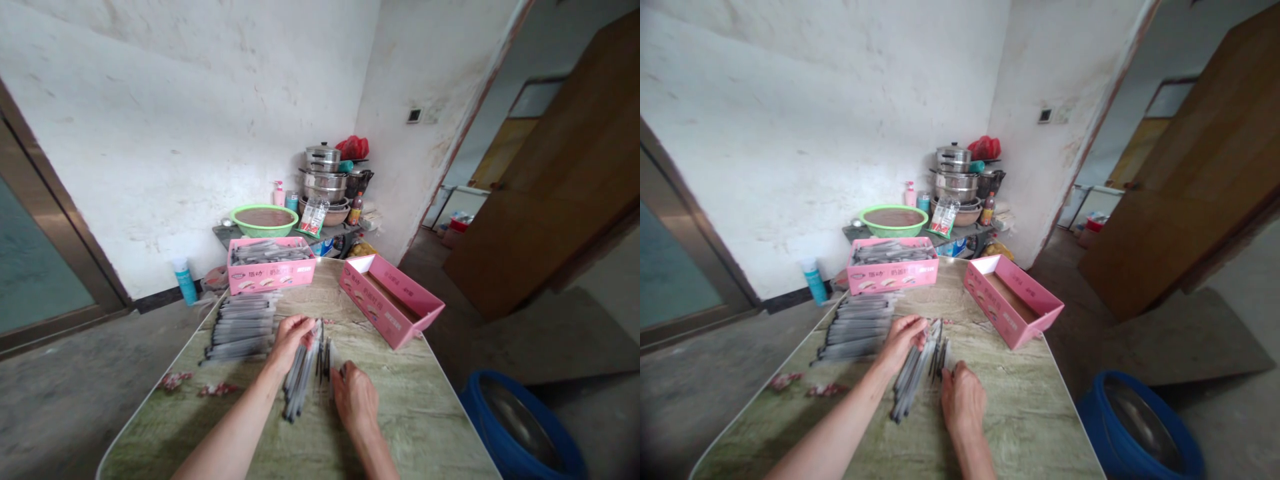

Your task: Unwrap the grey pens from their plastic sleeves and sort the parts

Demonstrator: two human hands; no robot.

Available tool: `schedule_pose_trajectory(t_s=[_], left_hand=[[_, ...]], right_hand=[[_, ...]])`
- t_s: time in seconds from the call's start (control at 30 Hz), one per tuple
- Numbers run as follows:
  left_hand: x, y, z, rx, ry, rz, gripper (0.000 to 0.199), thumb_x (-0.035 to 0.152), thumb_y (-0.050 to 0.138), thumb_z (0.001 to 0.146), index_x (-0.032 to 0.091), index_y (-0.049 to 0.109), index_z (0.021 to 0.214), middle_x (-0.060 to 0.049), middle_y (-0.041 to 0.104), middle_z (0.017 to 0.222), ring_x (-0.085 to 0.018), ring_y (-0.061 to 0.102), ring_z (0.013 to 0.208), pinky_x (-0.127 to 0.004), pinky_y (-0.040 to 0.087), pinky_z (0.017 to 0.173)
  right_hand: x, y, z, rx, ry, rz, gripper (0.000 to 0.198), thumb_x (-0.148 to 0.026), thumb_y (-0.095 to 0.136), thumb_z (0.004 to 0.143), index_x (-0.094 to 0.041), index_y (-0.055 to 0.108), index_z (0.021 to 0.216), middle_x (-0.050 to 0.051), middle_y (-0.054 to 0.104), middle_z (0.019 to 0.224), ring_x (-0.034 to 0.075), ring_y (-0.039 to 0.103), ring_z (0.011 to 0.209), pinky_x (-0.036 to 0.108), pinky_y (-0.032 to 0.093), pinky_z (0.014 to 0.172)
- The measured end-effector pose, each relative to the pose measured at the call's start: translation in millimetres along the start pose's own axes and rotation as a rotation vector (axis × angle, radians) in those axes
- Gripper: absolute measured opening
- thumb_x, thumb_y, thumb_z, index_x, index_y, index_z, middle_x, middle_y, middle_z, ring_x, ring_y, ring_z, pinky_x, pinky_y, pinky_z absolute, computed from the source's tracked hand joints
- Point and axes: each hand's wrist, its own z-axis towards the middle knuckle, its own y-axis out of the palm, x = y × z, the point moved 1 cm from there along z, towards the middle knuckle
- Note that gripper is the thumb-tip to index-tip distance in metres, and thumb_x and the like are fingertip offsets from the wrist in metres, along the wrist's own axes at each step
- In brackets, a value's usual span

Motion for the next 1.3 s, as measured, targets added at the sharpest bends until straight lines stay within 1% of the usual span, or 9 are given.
schedule_pose_trajectory(t_s=[0.17,0.33,0.6,0.7,0.8,0.93,1.03,1.2,1.3], left_hand=[[-4,0,-1,-0.026,-0.014,0.026,0.030,0.040,0.070,0.073,0.011,0.063,0.074,-0.002,0.060,0.061,-0.008,0.052,0.045,-0.018,0.041,0.039],[-6,0,-1,-0.040,-0.005,0.048,0.030,0.040,0.069,0.074,0.011,0.062,0.073,-0.002,0.059,0.061,-0.008,0.051,0.046,-0.018,0.041,0.039],[-8,0,0,-0.073,0.008,0.080,0.031,0.041,0.067,0.076,0.011,0.062,0.075,-0.001,0.060,0.061,-0.008,0.051,0.045,-0.018,0.041,0.040],[-9,3,-2,-0.112,-0.015,0.109,0.033,0.043,0.067,0.075,0.010,0.064,0.077,-0.002,0.060,0.061,-0.008,0.052,0.045,-0.018,0.042,0.040],[-8,10,-5,-0.159,-0.052,0.139,0.037,0.046,0.067,0.074,0.010,0.065,0.082,-0.003,0.062,0.065,-0.010,0.056,0.049,-0.020,0.045,0.043],[-6,15,-10,-0.191,-0.086,0.187,0.041,0.048,0.066,0.074,0.010,0.065,0.089,-0.004,0.063,0.068,-0.012,0.058,0.052,-0.022,0.048,0.046],[-10,10,-6,-0.186,-0.056,0.238,0.041,0.048,0.066,0.075,0.011,0.065,0.092,-0.003,0.062,0.065,-0.011,0.057,0.049,-0.021,0.046,0.043],[-25,-9,11,0.011,0.072,0.461,0.035,0.044,0.063,0.076,0.011,0.068,0.089,0.000,0.059,0.054,-0.010,0.048,0.038,-0.019,0.037,0.036],[-24,-11,18,0.068,0.162,0.710,0.032,0.035,0.059,0.079,0.014,0.070,0.100,-0.004,0.069,0.065,-0.014,0.059,0.050,-0.022,0.045,0.048]], right_hand=[[-6,6,8,-0.041,0.007,-0.051,0.015,-0.025,0.047,0.089,-0.018,0.060,0.085,0.011,0.072,0.079,0.024,0.070,0.076,0.026,0.037,0.054],[3,1,9,-0.059,0.044,-0.083,0.019,-0.022,0.043,0.089,-0.016,0.061,0.089,0.012,0.072,0.082,0.026,0.069,0.080,0.028,0.042,0.059],[62,-22,10,-0.113,0.180,-0.182,0.019,-0.028,0.044,0.090,-0.019,0.060,0.088,0.011,0.072,0.086,0.025,0.069,0.086,0.028,0.046,0.063],[81,-25,11,-0.079,0.210,-0.196,0.026,-0.033,0.038,0.094,-0.018,0.059,0.090,0.012,0.072,0.084,0.025,0.070,0.081,0.030,0.046,0.062],[89,-24,12,-0.018,0.195,-0.239,0.031,-0.031,0.032,0.097,-0.017,0.058,0.093,0.013,0.071,0.079,0.026,0.070,0.074,0.030,0.046,0.058],[90,-24,12,0.064,0.113,-0.288,0.029,-0.028,0.035,0.096,-0.015,0.060,0.090,0.014,0.070,0.079,0.026,0.069,0.069,0.028,0.043,0.052],[88,-26,11,0.119,0.107,-0.299,0.026,-0.028,0.039,0.095,-0.015,0.060,0.089,0.014,0.069,0.079,0.025,0.068,0.067,0.027,0.038,0.049],[71,-30,10,0.204,0.103,-0.223,0.024,-0.032,0.042,0.095,-0.019,0.059,0.084,0.007,0.069,0.079,0.020,0.066,0.063,0.024,0.030,0.048],[52,-27,13,0.195,0.013,-0.130,0.023,-0.029,0.043,0.094,-0.020,0.059,0.081,0.005,0.069,0.078,0.016,0.066,0.063,0.023,0.028,0.050]])
